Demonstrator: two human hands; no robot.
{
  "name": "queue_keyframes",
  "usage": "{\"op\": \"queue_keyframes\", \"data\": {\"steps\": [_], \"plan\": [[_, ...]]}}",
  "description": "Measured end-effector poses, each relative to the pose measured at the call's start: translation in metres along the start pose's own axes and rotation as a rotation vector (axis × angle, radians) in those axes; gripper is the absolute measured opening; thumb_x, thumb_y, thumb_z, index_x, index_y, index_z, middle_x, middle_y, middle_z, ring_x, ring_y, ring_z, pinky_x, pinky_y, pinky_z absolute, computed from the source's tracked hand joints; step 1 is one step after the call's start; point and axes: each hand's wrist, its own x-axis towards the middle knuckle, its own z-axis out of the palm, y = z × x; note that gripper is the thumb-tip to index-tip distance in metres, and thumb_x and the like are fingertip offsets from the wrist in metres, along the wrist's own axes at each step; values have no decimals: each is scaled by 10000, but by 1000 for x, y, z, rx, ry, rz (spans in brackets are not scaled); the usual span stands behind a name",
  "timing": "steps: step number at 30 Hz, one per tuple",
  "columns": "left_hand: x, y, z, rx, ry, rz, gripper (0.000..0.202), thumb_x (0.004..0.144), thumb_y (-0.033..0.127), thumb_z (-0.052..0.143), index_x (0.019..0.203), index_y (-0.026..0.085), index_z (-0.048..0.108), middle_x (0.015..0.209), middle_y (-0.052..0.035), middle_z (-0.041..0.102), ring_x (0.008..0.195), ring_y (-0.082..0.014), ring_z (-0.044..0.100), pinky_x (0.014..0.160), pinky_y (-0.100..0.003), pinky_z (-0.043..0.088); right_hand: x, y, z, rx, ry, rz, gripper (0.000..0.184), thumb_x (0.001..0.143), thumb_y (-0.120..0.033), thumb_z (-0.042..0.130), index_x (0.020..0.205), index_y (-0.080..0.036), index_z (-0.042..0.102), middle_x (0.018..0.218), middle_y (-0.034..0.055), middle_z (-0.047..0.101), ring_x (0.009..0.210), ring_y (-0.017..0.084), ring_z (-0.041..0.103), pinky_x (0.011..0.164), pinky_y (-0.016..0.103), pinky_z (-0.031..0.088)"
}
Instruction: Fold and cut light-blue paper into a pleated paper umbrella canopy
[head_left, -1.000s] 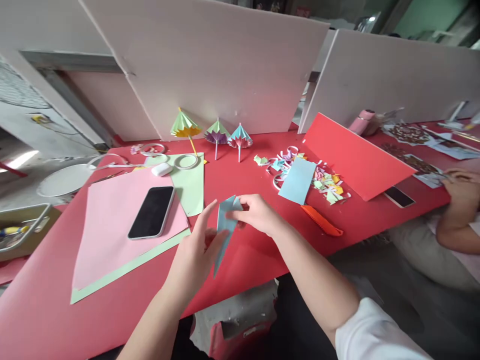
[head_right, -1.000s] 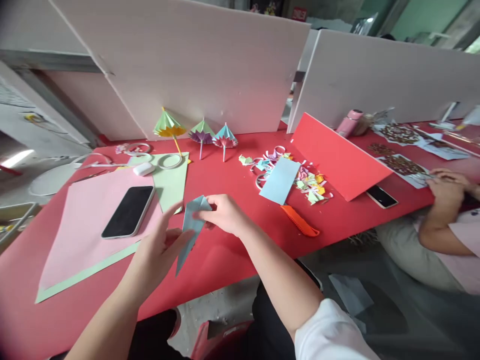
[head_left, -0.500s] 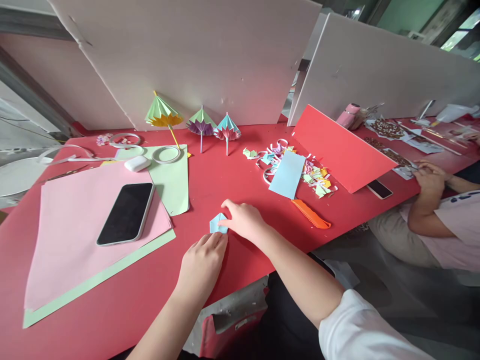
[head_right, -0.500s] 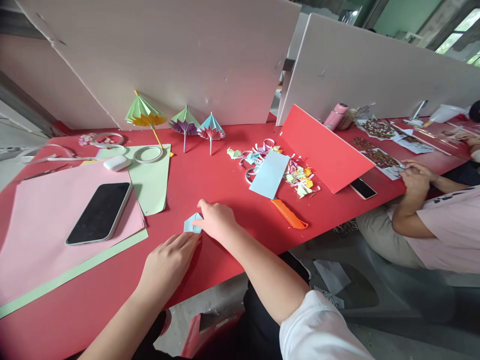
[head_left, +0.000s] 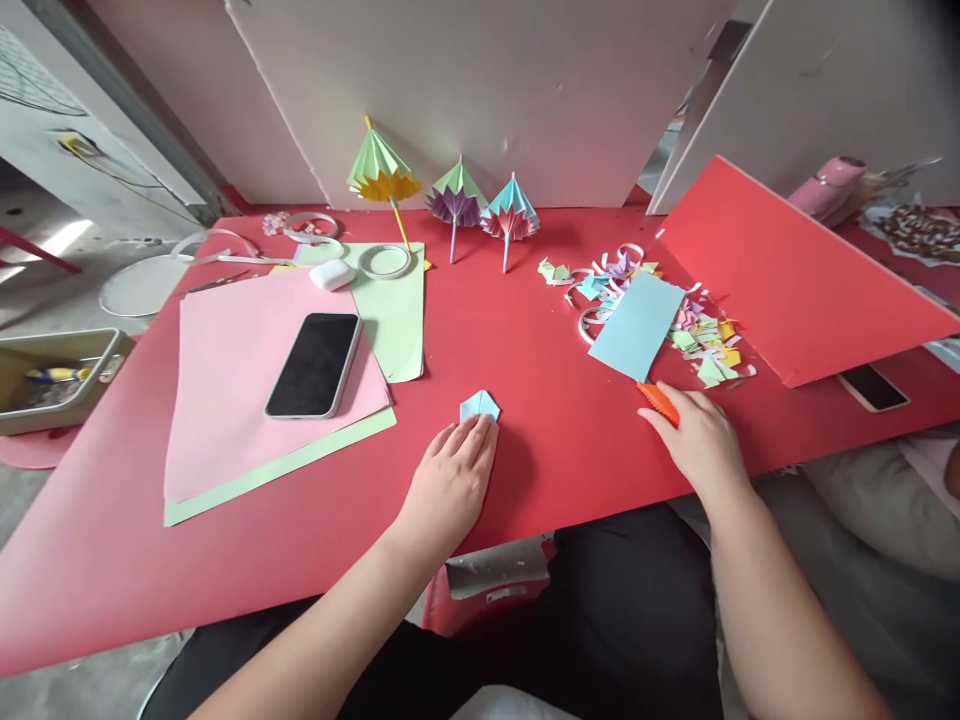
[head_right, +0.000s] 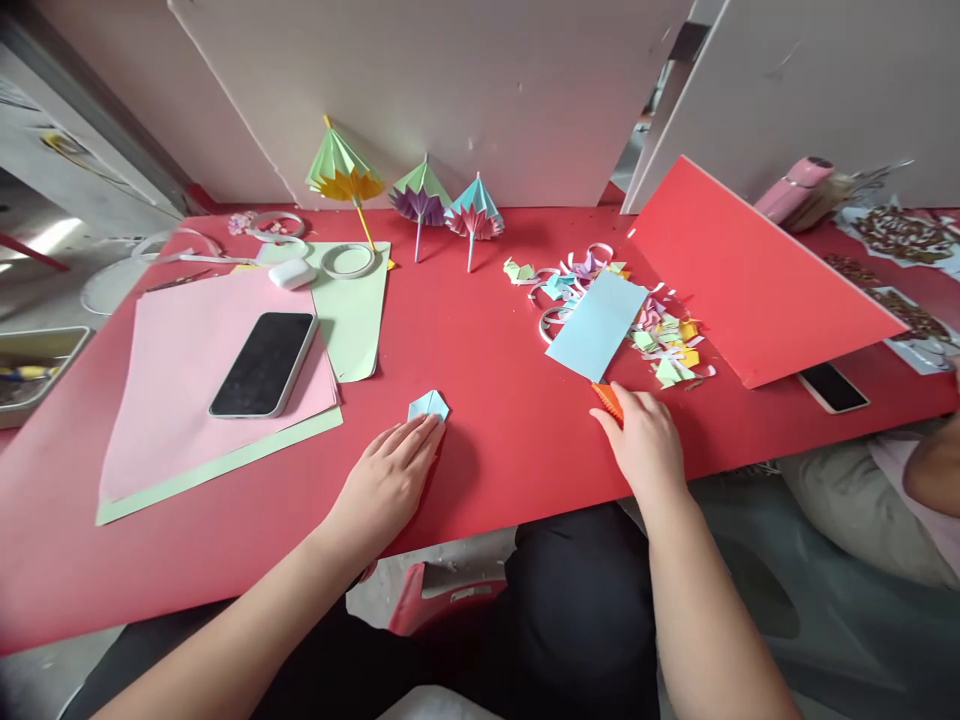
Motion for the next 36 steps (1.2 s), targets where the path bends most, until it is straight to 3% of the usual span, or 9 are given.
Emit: {"op": "queue_keyframes", "data": {"steps": [5,11,13,16,20,22,26,31,36], "plan": [[2,1,-4,-20,-2,-24,452,825,25,333,1248,76,484,1262,-153,521,1142,-249,503,943,-396,398,-8,5,-10,20,-125,-63,453,853,-406,414,1235,-191,529,1059,123,603,935,278,586,699,370,481],[1,4,-3,15,15,-33,422,840,21,338,1235,58,481,1157,-156,573,1115,-267,508,859,-389,435,-24,1,-37,263,-345,-63,356,828,-426,468,1121,-267,591,1091,57,628,890,219,626,678,305,523],[-1,4,-5,24,10,-14,407,855,28,334,1235,51,480,1153,-155,579,1128,-272,501,860,-391,435,-29,-11,-43,354,-386,-28,334,837,-428,456,1084,-256,600,1042,59,652,887,216,632,677,298,531],[-5,4,-8,22,2,12,389,859,27,336,1214,46,494,1160,-162,574,1133,-278,500,864,-398,439,-34,-38,-49,469,-453,32,333,853,-447,421,1050,-241,593,795,35,674,624,179,629,545,285,518],[-11,5,-13,2,9,28,372,849,6,339,1176,47,513,1106,-152,591,1080,-257,537,878,-386,455,-36,-82,-52,563,-517,-148,257,881,-406,402,1001,-247,565,686,-3,627,565,145,586,516,251,492],[-15,5,-15,4,27,45,364,847,0,343,1159,56,522,1074,-138,600,1049,-246,557,878,-376,468,-36,-97,-49,569,-557,-261,220,893,-369,403,1004,-257,557,800,9,651,671,150,615,584,250,506],[-21,3,-19,22,57,71,355,838,-10,372,1142,67,538,1043,-119,614,1004,-238,584,859,-356,495,-35,-111,-33,479,-472,-460,215,912,-291,381,1062,-254,530,979,27,650,819,159,633,651,249,503],[-25,-1,-23,3,63,123,352,825,-19,406,1145,35,542,1018,-132,626,1010,-248,591,913,-354,481,-36,-114,-16,197,-328,-685,208,916,-252,380,1048,-190,529,849,33,654,679,160,642,544,262,459],[-27,-2,-24,-6,31,111,372,804,-17,447,1161,21,542,1085,-159,616,1031,-288,583,897,-399,492,-37,-119,-13,63,-238,-810,190,907,-224,405,1022,-166,544,724,20,623,573,144,610,461,261,387]]}}
